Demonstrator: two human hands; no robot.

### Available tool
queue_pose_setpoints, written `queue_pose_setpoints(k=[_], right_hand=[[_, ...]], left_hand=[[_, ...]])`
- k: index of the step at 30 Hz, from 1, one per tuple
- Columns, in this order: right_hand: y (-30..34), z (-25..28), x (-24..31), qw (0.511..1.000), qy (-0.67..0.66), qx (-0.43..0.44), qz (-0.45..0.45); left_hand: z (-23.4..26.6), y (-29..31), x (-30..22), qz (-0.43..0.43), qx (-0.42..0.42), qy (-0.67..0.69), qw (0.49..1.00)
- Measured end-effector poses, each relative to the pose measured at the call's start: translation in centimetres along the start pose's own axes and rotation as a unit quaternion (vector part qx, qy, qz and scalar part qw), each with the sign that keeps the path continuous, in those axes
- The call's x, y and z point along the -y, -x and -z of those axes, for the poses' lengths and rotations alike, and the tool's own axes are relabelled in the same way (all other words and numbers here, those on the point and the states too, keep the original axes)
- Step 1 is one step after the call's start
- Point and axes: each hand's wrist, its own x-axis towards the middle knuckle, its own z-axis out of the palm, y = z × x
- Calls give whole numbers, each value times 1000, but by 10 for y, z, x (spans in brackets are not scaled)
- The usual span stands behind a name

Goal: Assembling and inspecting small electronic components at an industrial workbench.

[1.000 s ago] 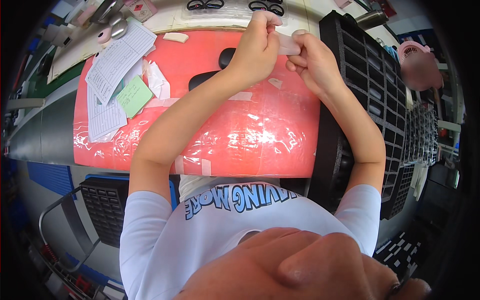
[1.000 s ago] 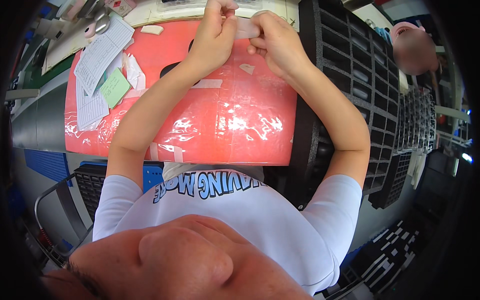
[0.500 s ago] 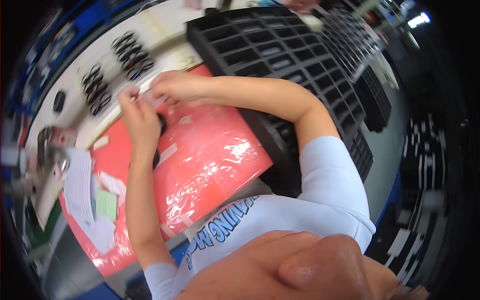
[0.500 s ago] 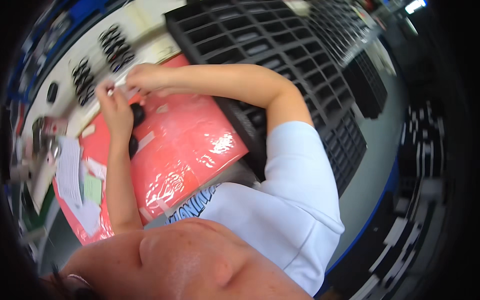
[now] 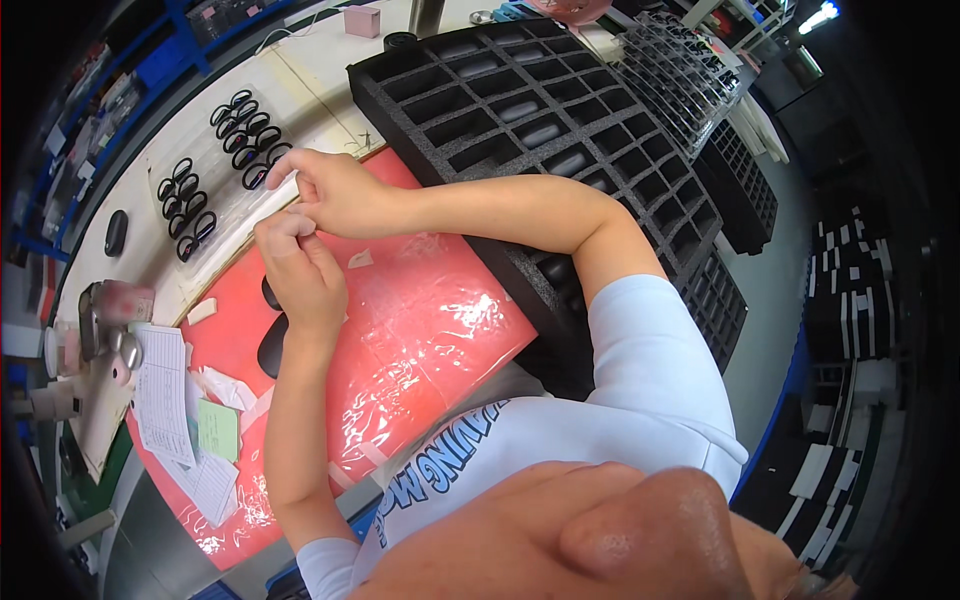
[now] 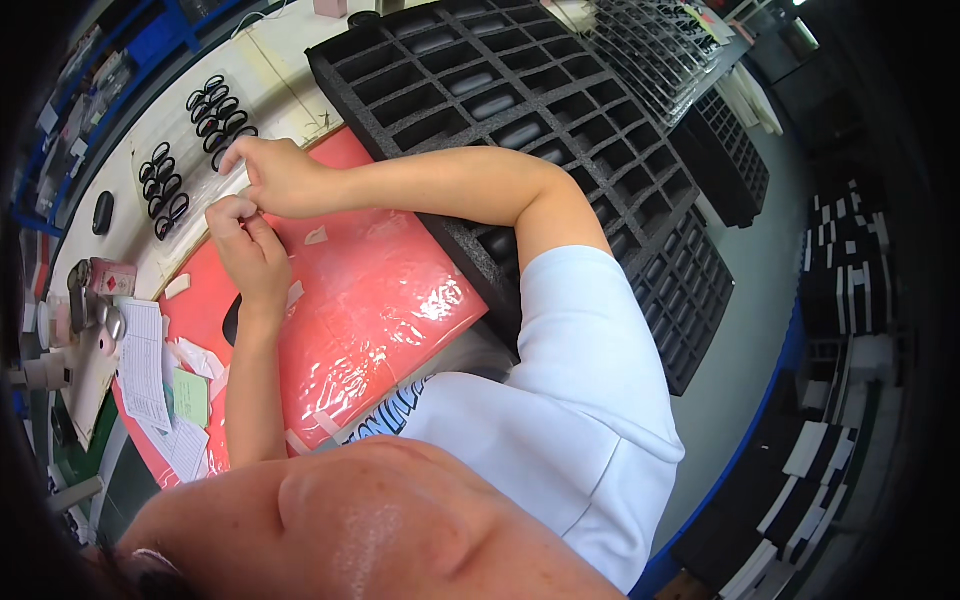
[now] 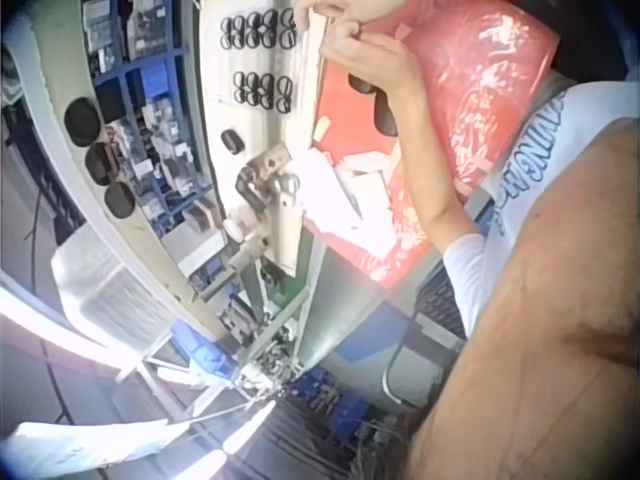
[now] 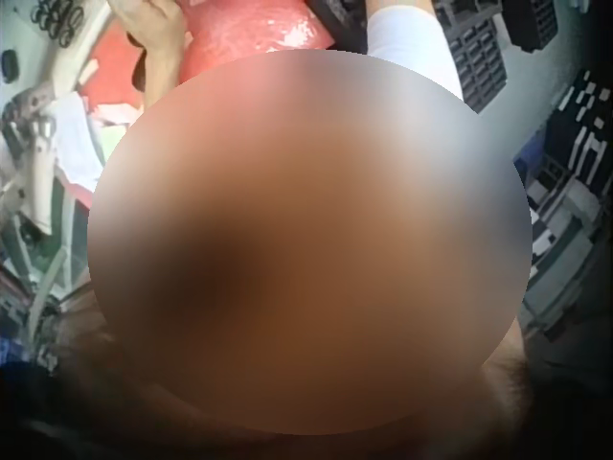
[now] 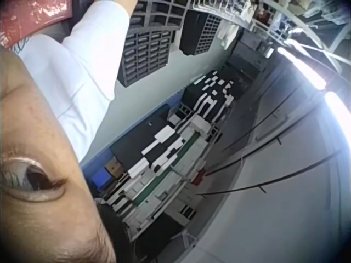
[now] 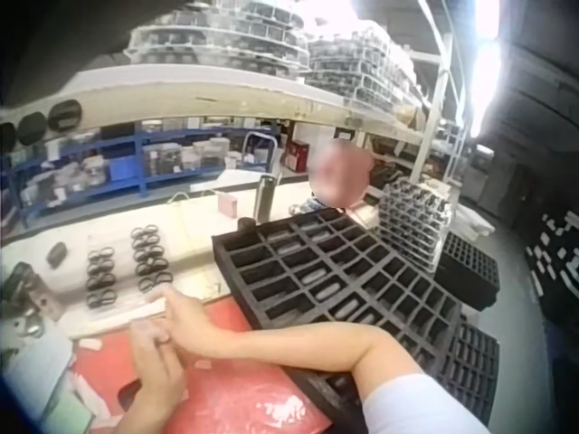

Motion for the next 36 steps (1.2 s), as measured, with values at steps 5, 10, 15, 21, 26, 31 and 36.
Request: queue_pose_setpoints(k=[5, 10, 15, 21, 26, 31, 36], right_hand=[[-1, 7, 5, 993, 54, -70, 79], [5, -1, 0, 971, 156, -97, 156], [7, -4, 0, 977, 192, 35, 85], [-5, 11, -6, 985, 162, 64, 5], [-4, 9, -10, 969, 234, -24, 75], [-3, 12, -17, 997, 36, 45, -41], [-6, 5, -3, 862, -394, 202, -247]], left_hand=[[2, 2, 2, 98, 2, 83, 992], [6, -10, 6, 215, -5, 114, 970], [12, -10, 3, 207, 72, 60, 974], [16, -13, -3, 57, 123, 0, 991], [16, -15, 6, 15, 127, -41, 991], [22, -26, -9, -27, 77, -39, 996], [29, -26, -11, 64, 3, 3, 998]])
